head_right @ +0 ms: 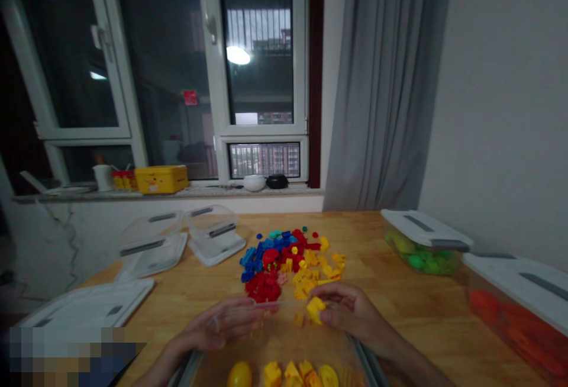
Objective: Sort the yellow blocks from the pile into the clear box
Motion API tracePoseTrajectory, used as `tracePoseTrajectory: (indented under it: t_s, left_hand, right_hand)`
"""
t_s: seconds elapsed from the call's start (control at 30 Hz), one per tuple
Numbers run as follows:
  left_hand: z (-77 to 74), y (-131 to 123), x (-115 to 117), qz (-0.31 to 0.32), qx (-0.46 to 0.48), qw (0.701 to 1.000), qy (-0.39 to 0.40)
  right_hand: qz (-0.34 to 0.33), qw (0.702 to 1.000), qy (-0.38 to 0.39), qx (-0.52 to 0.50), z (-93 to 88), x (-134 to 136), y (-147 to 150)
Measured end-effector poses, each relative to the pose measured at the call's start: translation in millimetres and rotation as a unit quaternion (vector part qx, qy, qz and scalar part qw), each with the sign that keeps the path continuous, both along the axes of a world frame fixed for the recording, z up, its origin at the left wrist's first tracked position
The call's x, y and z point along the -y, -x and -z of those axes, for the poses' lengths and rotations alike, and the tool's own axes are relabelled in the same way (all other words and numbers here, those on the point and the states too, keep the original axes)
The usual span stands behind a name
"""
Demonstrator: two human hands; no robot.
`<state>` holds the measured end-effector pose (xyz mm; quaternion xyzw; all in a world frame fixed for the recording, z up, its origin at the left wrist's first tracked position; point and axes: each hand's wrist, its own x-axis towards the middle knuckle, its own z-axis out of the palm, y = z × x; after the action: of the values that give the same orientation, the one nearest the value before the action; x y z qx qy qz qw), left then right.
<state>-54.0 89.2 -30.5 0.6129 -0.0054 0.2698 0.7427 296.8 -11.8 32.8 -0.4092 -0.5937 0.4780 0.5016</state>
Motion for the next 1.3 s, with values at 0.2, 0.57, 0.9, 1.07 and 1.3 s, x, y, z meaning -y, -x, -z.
tracePoseTrajectory:
  t_s: [0.2,0.57,0.9,1.07,1.3]
  left_hand:
    - [-4.9,-1,3,0.016,0.007,1.0,-0.011]
    - [-2.6,-4,0,0.029,0.025,0.999,-0.01]
    - [-10.3,-4,5,0.024,0.013,1.0,-0.004]
    - [-10.0,-5,6,0.018,0.019,1.0,0.0]
    - [-11.1,-3,6,0.018,0.005,1.0,-0.002]
  right_hand:
    - [0.049,0.998,0.017,-0.04,0.9,-6,3]
    - [0.121,0.921,-0.14,0.343,34.9,-47,-50]
    - [0.087,0.885,-0.083,0.451,68.3,-62,-50]
    - [0.068,0.902,-0.067,0.422,60.6,-59,-48]
    - [0.083,0.929,-0.069,0.355,61.4,-60,-47]
